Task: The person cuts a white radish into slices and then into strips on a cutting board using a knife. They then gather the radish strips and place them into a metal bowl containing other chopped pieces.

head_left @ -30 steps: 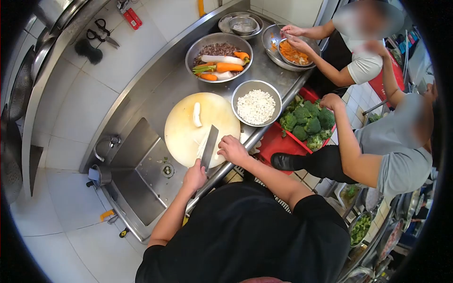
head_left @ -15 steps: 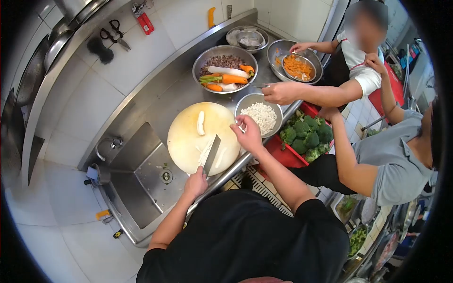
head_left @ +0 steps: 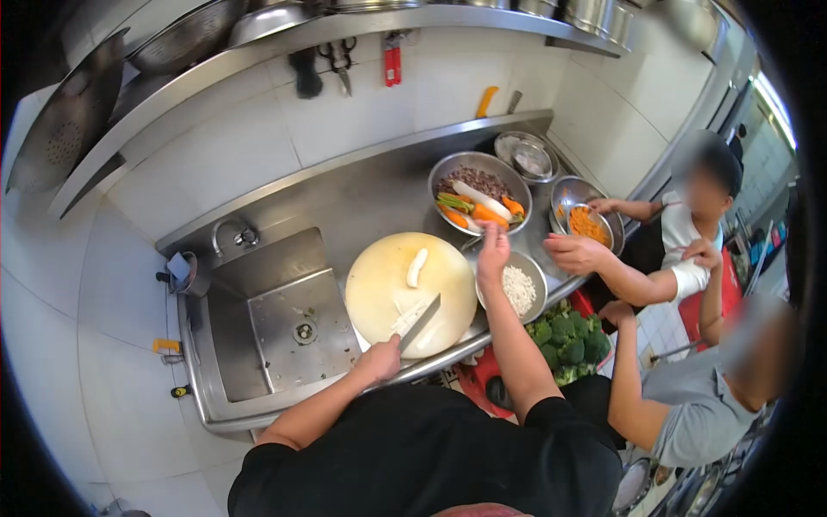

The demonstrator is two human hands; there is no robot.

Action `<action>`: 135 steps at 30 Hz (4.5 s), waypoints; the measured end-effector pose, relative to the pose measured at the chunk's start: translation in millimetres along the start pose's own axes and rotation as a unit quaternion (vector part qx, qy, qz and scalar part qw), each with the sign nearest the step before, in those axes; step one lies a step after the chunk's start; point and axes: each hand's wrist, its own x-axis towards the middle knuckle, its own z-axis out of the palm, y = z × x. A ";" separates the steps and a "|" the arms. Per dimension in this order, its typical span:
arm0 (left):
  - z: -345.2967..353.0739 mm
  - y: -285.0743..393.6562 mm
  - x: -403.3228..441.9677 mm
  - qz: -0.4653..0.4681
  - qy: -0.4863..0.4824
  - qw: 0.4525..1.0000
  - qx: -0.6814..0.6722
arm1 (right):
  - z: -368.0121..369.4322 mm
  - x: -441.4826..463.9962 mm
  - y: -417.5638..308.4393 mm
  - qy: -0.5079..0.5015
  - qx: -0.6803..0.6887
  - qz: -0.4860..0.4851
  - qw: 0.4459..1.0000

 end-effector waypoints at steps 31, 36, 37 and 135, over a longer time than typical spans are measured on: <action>-21.2 -46.3 33.2 0.063 -0.075 0.991 -0.089 | 424.0 341.3 -2.6 -0.171 -0.344 -0.374 0.844; -23.3 -41.7 29.8 0.052 -0.080 0.992 -0.082 | 397.6 310.0 24.6 -0.187 -0.329 -0.251 0.891; -26.9 -37.0 28.3 0.042 -0.091 0.992 -0.081 | 380.7 281.6 0.3 -0.236 -0.505 -0.105 0.823; 20.6 16.3 -23.4 -0.021 0.035 0.996 0.082 | -87.3 -176.9 38.8 -0.354 -0.442 -0.079 0.820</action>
